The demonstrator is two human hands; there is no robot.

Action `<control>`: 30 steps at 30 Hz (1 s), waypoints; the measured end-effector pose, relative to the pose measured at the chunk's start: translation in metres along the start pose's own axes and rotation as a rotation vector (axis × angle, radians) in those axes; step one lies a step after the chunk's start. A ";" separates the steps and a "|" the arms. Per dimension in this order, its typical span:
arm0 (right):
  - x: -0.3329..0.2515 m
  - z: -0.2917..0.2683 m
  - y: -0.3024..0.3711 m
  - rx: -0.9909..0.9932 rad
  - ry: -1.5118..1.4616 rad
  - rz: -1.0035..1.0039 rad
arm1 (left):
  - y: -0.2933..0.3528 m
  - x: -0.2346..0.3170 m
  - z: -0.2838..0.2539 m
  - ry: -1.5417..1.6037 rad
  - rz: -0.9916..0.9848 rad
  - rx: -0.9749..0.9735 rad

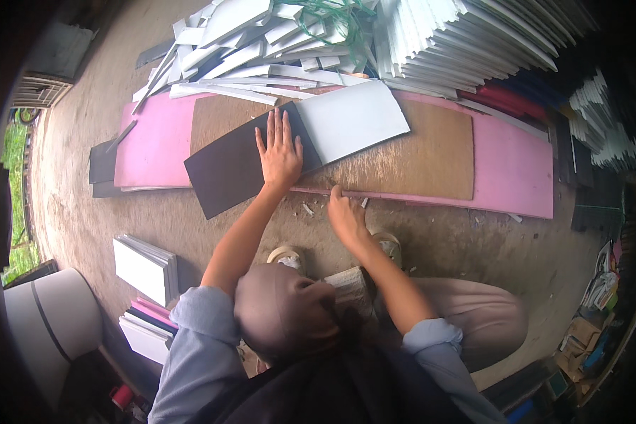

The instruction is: The person sits on the floor and uses a utility knife to cut white and black rectangular sheets. They align the sheets, score them with the knife, and break them along the cut line. The cut pieces are stacked nearby.

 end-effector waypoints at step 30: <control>-0.019 -0.067 -0.116 -0.079 -0.191 -0.036 | -0.004 -0.002 -0.002 0.047 0.014 -0.071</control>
Point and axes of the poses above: each hand's wrist, its own y-axis away from the middle knuckle, its own z-axis out of the palm, x = y × z, the point moved 2 cm from there along -y, towards the middle knuckle, and after that the axes turned 12 degrees about -z, right-handed, at the moved point
